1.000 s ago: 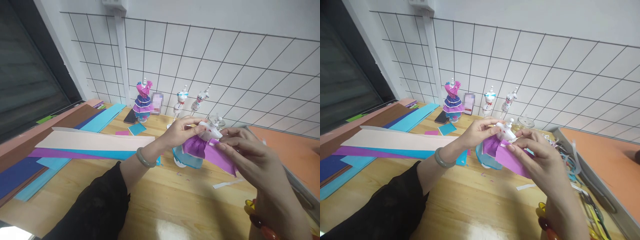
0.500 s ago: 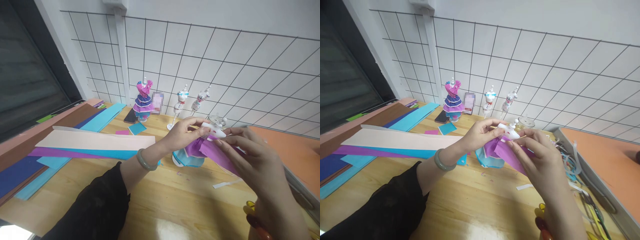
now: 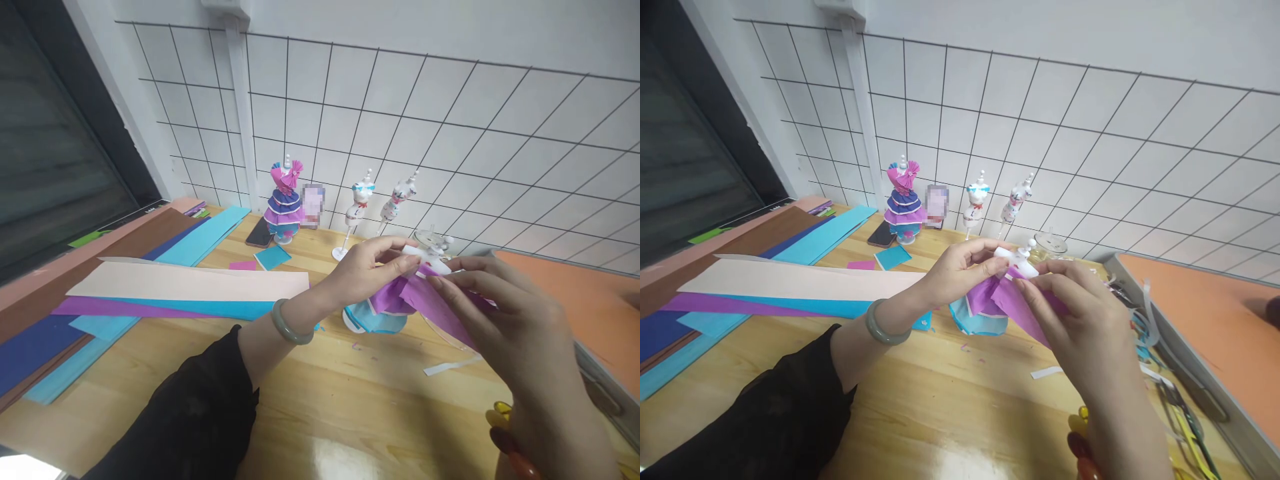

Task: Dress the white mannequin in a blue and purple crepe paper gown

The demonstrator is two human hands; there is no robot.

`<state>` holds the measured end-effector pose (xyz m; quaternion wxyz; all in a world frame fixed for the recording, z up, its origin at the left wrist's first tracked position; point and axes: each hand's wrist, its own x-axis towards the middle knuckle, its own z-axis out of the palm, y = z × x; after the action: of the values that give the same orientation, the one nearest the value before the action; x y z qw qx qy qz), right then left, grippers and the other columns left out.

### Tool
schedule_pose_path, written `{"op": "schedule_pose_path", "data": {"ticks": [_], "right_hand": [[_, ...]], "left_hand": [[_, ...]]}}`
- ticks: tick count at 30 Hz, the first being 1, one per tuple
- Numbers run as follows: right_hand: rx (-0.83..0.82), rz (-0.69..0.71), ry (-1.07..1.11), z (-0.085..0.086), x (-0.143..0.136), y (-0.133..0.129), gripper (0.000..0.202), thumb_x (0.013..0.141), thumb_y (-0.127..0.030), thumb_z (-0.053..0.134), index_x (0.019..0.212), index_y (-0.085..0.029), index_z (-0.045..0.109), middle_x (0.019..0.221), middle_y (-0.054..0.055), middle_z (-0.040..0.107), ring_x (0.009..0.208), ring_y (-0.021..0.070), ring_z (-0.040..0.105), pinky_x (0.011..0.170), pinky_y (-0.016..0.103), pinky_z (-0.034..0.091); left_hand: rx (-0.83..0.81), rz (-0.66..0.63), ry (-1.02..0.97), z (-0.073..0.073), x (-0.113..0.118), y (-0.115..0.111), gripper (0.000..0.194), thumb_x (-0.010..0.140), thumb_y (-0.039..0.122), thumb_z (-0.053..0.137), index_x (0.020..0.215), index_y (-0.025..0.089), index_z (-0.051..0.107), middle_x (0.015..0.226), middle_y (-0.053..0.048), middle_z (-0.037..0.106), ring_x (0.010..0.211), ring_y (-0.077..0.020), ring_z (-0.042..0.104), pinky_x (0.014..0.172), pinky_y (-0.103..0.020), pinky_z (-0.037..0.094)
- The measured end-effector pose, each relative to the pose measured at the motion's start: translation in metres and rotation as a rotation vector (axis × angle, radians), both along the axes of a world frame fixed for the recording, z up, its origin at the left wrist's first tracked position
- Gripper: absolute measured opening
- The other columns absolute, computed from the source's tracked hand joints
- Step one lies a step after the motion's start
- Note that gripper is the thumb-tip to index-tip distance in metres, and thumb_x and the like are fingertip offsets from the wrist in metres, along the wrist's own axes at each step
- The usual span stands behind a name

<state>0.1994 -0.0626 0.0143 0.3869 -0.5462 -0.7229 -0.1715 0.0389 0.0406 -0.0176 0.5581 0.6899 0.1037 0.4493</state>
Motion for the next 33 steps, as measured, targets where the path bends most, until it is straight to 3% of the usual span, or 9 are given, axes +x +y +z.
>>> {"op": "schedule_pose_path", "data": {"ticks": [18,33], "right_hand": [[0.007,0.0,0.028,0.0013,-0.0037,0.0013,0.018,0.086,-0.032,0.063,0.071,-0.022,0.063,0.087,0.004,0.065,0.077,0.0186,0.063,0.062,0.029,0.046],[0.018,-0.033,0.028,-0.0023,-0.0074,0.0008,0.017,0.088,-0.03,0.061,0.073,-0.023,0.06,0.089,0.004,0.065,0.081,0.0193,0.064,0.064,0.03,0.047]], "left_hand": [[0.01,0.021,-0.002,0.003,-0.0007,-0.0059,0.034,0.089,0.034,0.059,0.118,0.016,0.062,0.113,-0.01,0.067,0.101,-0.0179,0.064,0.087,-0.03,0.051],[0.063,0.138,0.057,0.0059,-0.0007,-0.0067,0.034,0.09,0.035,0.056,0.115,0.013,0.061,0.112,-0.012,0.067,0.099,-0.018,0.064,0.087,-0.031,0.051]]}}
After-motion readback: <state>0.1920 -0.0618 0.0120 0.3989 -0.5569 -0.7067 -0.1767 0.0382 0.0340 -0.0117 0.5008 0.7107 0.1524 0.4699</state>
